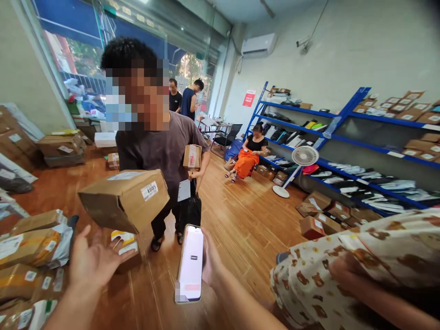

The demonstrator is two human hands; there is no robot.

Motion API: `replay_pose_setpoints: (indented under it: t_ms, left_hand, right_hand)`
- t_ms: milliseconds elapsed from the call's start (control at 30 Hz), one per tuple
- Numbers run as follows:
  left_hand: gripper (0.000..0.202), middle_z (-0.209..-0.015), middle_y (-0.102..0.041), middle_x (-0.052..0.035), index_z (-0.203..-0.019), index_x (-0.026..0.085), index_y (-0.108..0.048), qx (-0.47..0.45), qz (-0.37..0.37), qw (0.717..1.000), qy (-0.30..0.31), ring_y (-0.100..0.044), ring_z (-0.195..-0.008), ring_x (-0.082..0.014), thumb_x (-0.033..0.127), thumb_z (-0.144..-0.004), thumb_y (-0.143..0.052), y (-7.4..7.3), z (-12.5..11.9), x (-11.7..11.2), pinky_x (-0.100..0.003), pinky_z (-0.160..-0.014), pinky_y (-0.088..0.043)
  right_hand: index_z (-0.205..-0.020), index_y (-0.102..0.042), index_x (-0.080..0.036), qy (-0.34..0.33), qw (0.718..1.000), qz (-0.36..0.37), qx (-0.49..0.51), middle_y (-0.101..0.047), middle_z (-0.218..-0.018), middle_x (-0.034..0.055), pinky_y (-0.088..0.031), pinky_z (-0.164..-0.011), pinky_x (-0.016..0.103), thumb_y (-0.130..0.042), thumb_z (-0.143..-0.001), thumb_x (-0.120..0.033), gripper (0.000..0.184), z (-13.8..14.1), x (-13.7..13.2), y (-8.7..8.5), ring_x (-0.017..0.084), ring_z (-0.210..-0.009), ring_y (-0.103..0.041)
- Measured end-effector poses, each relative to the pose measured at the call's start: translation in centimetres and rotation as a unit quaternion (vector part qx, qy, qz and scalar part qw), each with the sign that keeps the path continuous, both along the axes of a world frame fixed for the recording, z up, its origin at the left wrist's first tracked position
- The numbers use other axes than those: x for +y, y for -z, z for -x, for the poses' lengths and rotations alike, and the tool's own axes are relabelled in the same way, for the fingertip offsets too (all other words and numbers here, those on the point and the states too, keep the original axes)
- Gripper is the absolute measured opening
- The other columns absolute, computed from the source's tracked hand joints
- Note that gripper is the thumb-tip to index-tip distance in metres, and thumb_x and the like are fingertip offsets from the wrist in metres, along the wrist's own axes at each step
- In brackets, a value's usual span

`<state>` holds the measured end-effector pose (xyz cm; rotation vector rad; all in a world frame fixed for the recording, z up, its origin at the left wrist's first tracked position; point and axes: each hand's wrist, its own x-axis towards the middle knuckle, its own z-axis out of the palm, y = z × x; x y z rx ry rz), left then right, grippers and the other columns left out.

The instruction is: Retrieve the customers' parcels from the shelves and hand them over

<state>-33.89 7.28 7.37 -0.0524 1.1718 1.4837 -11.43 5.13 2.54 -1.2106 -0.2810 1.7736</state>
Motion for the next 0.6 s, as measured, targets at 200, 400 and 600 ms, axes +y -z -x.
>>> replay_pose_setpoints:
  t_ms: [200,400,600]
  left_hand:
    - [0.038,-0.124,-0.059,-0.0092,-0.114,0.025,-0.059,0.013,-0.043,0.962,0.271,-0.049,-0.121,-0.0286,0.043,-0.082,-0.049,4.3,-4.6,-3.7,-0.055,-0.101,-0.037]
    - [0.073,-0.137,-0.053,-0.0099,-0.126,0.022,-0.054,0.070,-0.100,0.923,0.365,-0.048,-0.125,-0.0303,0.061,-0.065,-0.066,6.7,-9.4,-3.6,-0.042,-0.099,-0.041]
    - [0.074,-0.100,-0.072,-0.0170,-0.094,0.009,-0.069,0.127,-0.125,0.904,0.390,-0.062,-0.103,-0.0347,0.071,-0.052,-0.068,5.3,-10.4,-1.4,-0.044,-0.099,-0.040]
  right_hand:
    - [-0.084,-0.070,-0.014,0.019,0.997,-0.075,0.007,-0.073,-0.074,0.0051,-0.048,-0.070,0.030,-0.060,-0.072,-0.050,0.038,0.0,-2.1,-0.9,0.020,-0.070,-0.065]
    - [-0.091,-0.066,-0.018,0.064,0.987,-0.132,-0.058,-0.075,-0.083,0.0030,-0.047,-0.074,0.031,-0.069,-0.066,-0.037,0.031,0.3,-3.2,-0.6,0.022,-0.078,-0.067]
    - [-0.080,-0.063,-0.020,0.092,0.979,-0.151,-0.104,-0.068,-0.073,-0.0007,-0.045,-0.074,0.030,-0.063,-0.072,-0.048,0.029,-0.2,-3.8,-0.4,0.020,-0.075,-0.062]
